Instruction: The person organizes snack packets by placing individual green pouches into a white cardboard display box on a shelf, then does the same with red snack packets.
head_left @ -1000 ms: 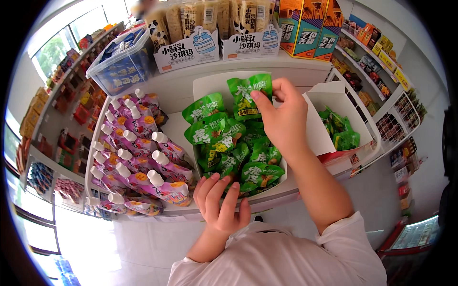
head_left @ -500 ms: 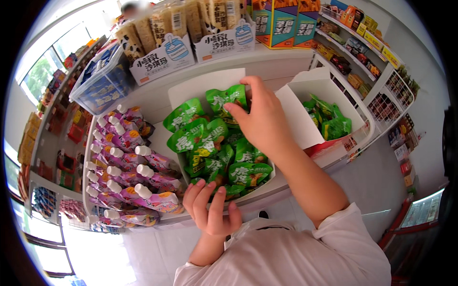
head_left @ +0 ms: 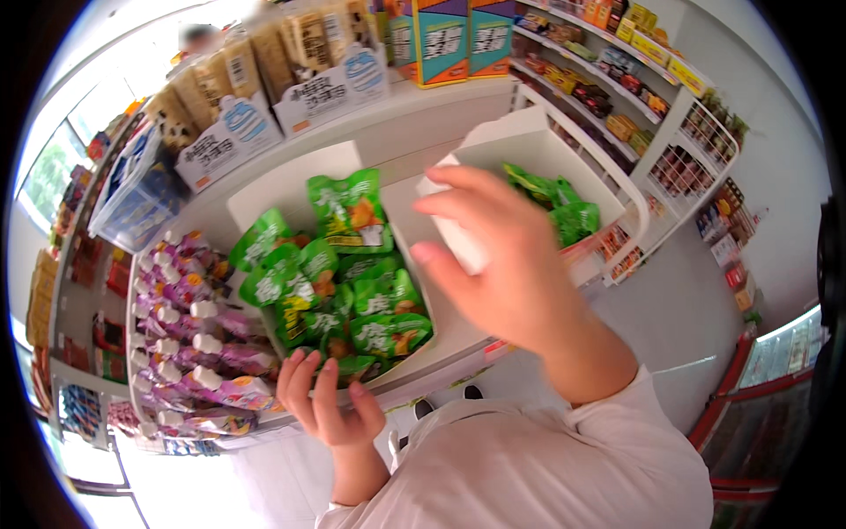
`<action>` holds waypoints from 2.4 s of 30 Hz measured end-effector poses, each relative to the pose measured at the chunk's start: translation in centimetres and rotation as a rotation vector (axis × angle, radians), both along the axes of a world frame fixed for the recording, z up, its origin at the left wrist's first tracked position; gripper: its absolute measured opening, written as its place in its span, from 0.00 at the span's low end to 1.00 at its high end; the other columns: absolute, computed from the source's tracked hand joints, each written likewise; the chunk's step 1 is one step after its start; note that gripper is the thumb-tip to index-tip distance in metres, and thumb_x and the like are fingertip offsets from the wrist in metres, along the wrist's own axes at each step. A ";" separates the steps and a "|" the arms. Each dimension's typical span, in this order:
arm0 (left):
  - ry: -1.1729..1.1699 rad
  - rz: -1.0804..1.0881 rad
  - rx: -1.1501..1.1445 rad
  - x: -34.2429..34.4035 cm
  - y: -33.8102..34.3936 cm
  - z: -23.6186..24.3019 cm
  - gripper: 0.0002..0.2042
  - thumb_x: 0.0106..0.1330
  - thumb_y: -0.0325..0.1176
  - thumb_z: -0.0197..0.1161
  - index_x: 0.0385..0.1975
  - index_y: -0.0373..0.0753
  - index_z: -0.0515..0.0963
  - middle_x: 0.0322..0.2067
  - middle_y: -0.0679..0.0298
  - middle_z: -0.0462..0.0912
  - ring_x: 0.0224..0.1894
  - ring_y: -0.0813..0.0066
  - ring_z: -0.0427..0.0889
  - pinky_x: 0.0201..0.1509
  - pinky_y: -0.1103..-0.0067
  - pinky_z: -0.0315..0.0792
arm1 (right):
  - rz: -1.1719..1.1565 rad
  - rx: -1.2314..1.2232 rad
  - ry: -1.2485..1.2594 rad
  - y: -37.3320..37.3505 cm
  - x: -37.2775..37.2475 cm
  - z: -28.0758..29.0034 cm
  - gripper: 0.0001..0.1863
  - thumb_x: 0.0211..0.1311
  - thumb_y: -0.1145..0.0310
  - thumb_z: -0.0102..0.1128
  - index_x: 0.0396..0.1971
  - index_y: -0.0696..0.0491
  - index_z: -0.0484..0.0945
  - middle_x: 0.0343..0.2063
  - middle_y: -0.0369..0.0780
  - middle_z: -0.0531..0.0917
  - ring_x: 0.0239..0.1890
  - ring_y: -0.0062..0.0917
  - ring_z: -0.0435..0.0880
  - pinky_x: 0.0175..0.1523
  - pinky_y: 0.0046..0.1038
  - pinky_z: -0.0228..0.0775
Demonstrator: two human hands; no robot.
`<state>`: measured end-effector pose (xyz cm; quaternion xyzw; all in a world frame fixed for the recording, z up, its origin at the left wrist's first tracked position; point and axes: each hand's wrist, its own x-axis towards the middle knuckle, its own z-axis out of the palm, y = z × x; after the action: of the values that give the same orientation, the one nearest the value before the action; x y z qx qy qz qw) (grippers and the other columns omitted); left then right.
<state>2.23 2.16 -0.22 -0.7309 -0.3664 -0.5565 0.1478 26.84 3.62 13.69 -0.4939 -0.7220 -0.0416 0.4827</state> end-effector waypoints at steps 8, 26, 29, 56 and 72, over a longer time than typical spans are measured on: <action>0.022 0.009 0.029 0.4 0.3 -0.1 0.16 0.71 0.31 0.59 0.54 0.28 0.80 0.55 0.44 0.81 0.59 0.39 0.80 0.63 0.50 0.74 | -0.116 -0.458 -0.462 2.8 14.7 2.8 0.20 0.66 0.62 0.74 0.53 0.57 0.84 0.50 0.52 0.88 0.54 0.44 0.88 0.60 0.41 0.80; -0.268 -0.858 -0.301 4.3 -5.4 0.5 0.27 0.71 0.40 0.64 0.63 0.27 0.72 0.61 0.39 0.77 0.69 0.43 0.75 0.70 0.55 0.72 | 0.508 0.109 -0.029 0.0 7.9 1.1 0.11 0.67 0.72 0.68 0.46 0.58 0.91 0.45 0.44 0.91 0.47 0.37 0.91 0.50 0.41 0.84; -0.685 -1.154 -0.869 6.8 -6.1 2.2 0.37 0.74 0.46 0.63 0.75 0.27 0.60 0.71 0.42 0.69 0.76 0.50 0.69 0.76 0.58 0.68 | 0.576 0.317 -0.303 -1.8 2.8 -1.3 0.14 0.67 0.64 0.71 0.46 0.56 0.90 0.56 0.43 0.88 0.59 0.44 0.87 0.58 0.50 0.81; -0.100 -0.407 0.065 3.3 -1.9 3.7 0.23 0.63 0.19 0.68 0.59 0.39 0.75 0.59 0.33 0.78 0.56 0.35 0.83 0.52 0.56 0.85 | 0.725 -0.530 1.038 -6.2 0.0 -6.0 0.28 0.65 0.80 0.75 0.62 0.61 0.73 0.50 0.43 0.85 0.56 0.26 0.86 0.61 0.31 0.82; -0.043 -0.230 -0.113 0.9 -1.3 3.1 0.16 0.53 0.25 0.64 0.43 0.32 0.85 0.49 0.46 0.87 0.54 0.43 0.87 0.65 0.48 0.74 | 0.213 -0.031 0.006 4.3 -2.9 -2.5 0.29 0.60 0.80 0.71 0.62 0.57 0.77 0.50 0.52 0.87 0.49 0.50 0.87 0.53 0.39 0.80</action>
<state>3.13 0.86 2.89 -0.7633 -0.3140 -0.5637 0.0335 23.96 7.92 11.20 -0.4220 -0.7695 0.0225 0.4789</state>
